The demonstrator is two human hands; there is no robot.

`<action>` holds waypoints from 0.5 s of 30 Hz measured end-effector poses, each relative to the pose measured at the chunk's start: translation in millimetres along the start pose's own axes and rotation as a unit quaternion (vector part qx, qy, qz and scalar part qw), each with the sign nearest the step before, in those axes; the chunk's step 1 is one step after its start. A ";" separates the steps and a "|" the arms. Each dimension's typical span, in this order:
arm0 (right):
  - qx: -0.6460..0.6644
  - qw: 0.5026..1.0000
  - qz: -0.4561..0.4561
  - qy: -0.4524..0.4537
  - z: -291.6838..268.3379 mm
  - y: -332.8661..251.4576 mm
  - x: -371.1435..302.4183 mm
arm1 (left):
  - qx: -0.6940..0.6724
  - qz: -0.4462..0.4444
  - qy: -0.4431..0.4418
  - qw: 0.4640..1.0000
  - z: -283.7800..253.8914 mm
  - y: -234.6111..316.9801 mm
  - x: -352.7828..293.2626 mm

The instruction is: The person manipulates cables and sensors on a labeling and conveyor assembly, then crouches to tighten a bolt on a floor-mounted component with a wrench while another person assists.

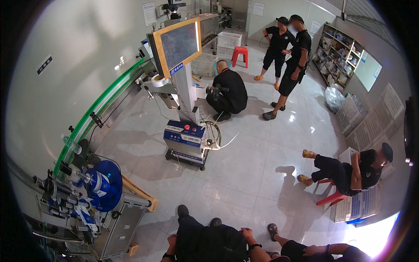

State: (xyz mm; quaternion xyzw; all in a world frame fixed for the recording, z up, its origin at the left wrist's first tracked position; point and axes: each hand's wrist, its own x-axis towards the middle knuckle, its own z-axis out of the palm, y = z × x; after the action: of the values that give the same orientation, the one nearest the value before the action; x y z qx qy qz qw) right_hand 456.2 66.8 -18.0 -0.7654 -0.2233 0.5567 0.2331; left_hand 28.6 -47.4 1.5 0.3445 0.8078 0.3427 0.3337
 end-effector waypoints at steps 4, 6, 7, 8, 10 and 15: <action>0.001 1.000 0.005 0.000 -1.4 3.8 4.3 | -0.029 0.012 0.006 0.999 4.0 -3.2 1.0; -0.003 1.000 0.005 -0.003 -1.1 3.3 4.9 | -0.027 0.054 0.026 0.998 5.7 -8.7 1.6; -0.007 1.000 0.008 -0.002 -2.1 4.3 6.6 | -0.012 0.064 0.018 0.998 6.6 -10.5 2.3; -0.012 1.000 0.011 -0.001 -3.5 5.4 8.1 | 0.003 0.074 0.010 0.997 7.2 -12.2 2.9; -0.009 1.000 0.008 0.000 -3.4 5.9 7.2 | 0.013 0.085 0.000 0.996 5.9 -12.3 4.7; -0.048 0.999 -0.009 0.000 0.1 -6.7 -3.3 | 0.031 0.099 -0.002 0.995 1.9 -13.0 4.4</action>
State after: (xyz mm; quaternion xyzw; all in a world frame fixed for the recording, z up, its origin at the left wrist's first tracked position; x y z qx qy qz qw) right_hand 454.6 70.2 -11.5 -0.7734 -0.2568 0.5434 0.2015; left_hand 23.4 -50.2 -11.0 0.4336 0.7795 0.3477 0.2890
